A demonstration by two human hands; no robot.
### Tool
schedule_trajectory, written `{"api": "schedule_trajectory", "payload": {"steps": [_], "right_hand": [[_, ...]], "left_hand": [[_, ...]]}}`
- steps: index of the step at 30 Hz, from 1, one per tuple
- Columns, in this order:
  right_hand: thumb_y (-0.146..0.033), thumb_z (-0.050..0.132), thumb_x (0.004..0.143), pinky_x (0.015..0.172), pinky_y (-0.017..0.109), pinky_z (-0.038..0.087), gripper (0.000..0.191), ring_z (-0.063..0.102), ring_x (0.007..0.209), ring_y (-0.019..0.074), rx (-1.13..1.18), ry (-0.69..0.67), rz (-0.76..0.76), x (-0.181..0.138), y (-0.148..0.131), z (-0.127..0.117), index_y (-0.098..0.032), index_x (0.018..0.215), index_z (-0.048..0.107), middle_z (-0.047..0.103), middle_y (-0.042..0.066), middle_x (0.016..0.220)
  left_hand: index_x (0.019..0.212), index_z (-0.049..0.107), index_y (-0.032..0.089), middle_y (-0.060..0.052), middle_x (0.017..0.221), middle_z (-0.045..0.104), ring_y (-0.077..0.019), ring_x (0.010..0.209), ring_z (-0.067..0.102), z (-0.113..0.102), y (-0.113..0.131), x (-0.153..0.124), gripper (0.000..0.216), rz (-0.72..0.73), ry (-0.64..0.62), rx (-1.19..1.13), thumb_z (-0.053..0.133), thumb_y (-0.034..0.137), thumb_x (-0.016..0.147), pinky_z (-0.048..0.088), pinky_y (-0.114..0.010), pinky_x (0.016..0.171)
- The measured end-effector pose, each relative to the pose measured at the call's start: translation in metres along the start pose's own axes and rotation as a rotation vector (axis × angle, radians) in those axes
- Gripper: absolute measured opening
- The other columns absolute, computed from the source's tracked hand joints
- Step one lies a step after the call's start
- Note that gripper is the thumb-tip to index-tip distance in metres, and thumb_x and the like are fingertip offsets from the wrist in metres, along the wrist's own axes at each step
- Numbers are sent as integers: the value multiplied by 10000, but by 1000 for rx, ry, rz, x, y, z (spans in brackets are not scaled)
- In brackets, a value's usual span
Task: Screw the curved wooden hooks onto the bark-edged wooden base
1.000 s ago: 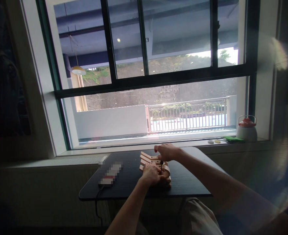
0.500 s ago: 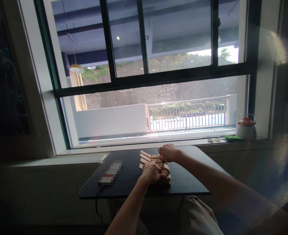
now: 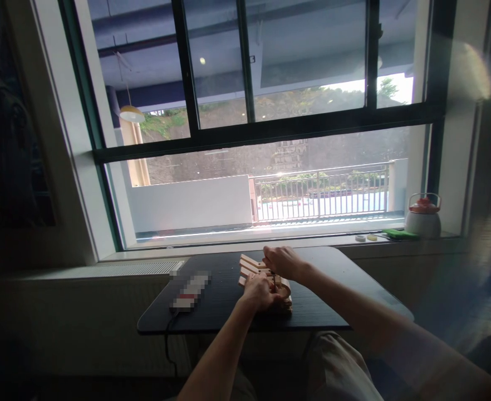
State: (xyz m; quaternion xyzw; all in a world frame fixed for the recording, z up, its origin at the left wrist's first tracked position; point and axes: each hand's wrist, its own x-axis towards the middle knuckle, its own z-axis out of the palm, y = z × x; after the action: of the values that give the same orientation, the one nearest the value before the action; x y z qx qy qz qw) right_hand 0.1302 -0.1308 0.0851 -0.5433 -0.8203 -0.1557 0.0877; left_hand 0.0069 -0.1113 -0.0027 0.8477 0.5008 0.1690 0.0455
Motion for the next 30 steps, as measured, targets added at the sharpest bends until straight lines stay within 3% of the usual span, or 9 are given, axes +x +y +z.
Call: {"api": "schedule_trajectory", "payload": {"steps": [8,11,18,25,30], "right_hand": [[-450,479,834,649,316,447,351,660,811,261,-8,-60,-37,6,2,-13,-158,965,625,704,137,902],[-385,534,787,639,298,442,313,661,797,242,12,-99,-67,5,2,-17,-189,1017,614,711,106,908],[-327,420,850,656,285,422,296,652,860,236,34,-85,-62,2,5,-10,-173,1010,615,701,116,955],[-450,517,782,631,298,434,380,654,812,249,23,-108,-42,6,15,-17,-171,1020,619,706,124,918],[-355,493,810,632,274,424,292,653,813,222,18,-81,-74,4,14,-19,-194,1017,620,705,99,937]], "left_hand": [[773,728,239,-29,876,654,-233,931,546,-8,6,-2,308,-10,-30,-2,615,520,715,346,-340,876],[783,733,242,-33,857,656,-230,928,544,-9,7,-3,308,0,-44,9,609,517,720,348,-336,870],[766,732,227,-44,948,653,-232,940,535,-8,7,-4,347,2,-20,6,583,540,737,355,-335,868],[795,731,255,-36,928,658,-240,946,543,-9,6,-2,295,16,-40,19,598,511,733,336,-376,916],[821,738,263,-40,982,644,-251,985,529,-6,4,0,309,14,-57,20,599,522,728,335,-373,917]]}}
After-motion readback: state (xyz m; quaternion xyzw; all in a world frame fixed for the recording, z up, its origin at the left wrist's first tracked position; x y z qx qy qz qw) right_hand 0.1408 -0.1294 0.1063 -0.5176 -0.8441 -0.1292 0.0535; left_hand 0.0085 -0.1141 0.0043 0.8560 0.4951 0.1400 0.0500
